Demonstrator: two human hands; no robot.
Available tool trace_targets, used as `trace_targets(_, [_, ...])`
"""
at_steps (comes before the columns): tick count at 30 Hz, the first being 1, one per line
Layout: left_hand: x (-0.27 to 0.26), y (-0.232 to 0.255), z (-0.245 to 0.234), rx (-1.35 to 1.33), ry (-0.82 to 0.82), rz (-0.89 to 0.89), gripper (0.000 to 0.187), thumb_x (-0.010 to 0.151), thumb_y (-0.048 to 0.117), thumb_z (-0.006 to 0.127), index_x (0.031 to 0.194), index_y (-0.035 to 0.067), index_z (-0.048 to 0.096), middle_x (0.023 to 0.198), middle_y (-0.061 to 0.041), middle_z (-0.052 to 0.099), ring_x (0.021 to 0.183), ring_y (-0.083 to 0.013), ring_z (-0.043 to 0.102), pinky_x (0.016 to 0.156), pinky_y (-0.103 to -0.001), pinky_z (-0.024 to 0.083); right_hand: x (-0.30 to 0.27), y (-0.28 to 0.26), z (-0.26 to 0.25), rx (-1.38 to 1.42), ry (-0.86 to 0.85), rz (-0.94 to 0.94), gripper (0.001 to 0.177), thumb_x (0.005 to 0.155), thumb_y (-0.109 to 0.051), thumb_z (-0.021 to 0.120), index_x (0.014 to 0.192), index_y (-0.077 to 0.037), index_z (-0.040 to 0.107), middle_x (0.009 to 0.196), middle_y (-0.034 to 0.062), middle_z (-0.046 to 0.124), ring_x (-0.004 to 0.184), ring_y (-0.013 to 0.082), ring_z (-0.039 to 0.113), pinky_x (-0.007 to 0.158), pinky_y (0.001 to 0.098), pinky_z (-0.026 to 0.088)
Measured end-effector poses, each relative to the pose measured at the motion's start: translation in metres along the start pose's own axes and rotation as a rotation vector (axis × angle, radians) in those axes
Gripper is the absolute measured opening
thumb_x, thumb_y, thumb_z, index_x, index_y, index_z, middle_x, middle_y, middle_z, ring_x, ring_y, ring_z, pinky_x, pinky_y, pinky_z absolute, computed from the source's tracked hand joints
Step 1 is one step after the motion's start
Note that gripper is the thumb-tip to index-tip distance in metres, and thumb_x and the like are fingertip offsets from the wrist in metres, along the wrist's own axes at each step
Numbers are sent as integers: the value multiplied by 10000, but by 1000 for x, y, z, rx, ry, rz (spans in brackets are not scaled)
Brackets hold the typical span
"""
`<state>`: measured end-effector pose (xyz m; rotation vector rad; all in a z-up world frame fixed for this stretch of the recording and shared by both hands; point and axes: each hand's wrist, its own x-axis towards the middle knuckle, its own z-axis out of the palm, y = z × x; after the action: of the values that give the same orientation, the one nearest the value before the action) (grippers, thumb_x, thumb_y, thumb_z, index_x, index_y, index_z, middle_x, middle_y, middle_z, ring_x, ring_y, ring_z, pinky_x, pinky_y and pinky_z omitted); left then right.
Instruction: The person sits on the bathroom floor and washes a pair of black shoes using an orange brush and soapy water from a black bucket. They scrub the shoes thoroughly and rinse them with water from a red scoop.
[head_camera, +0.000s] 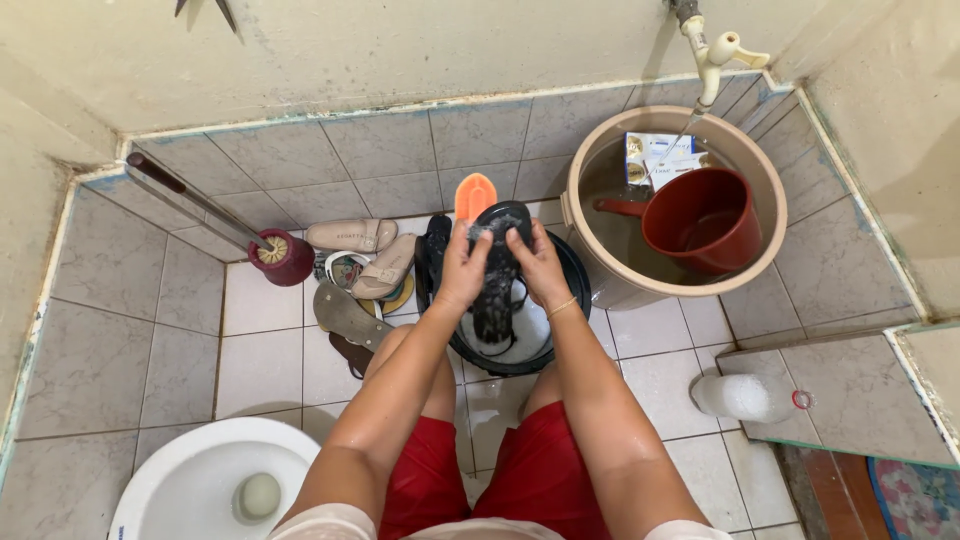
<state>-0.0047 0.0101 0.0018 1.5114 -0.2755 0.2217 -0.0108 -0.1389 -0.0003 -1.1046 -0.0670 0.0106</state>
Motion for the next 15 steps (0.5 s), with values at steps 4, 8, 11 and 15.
trace_targets(4, [10, -9, -11, -416, 43, -134, 277, 1001, 193, 595, 1234, 51, 545, 1131, -25, 638, 1046, -118, 579, 954, -286, 469, -9, -6, 0, -328, -153, 160, 488, 913, -190, 745, 1343, -56, 558, 1204, 11, 673, 1100, 105, 623, 982, 284, 498])
trace_targets(8, [15, -26, -18, -228, -16, -120, 262, 1034, 254, 599, 1194, 54, 545, 1116, -16, 613, 1053, -96, 542, 970, -278, 449, -12, 16, 4, -368, -134, 148, 486, 959, -248, 711, 1362, -16, 569, 1236, 39, 676, 1102, 116, 613, 976, 302, 503])
trace_targets(11, [18, -51, -24, -145, 2, -142, 272, 1101, 308, 570, 1176, 47, 557, 1071, -23, 593, 1004, -92, 536, 938, -272, 460, -15, 21, 5, -396, -91, 152, 493, 994, -300, 671, 1382, -27, 537, 1241, 22, 665, 1117, 101, 601, 985, 272, 485])
trace_targets(15, [44, -68, -34, -376, 281, -400, 333, 1041, 321, 648, 1210, 62, 524, 889, -80, 530, 666, -151, 471, 575, -297, 403, -14, 12, 8, -144, -14, 291, 488, 981, -335, 646, 1348, -25, 561, 1160, 20, 680, 1008, 114, 646, 872, 271, 535])
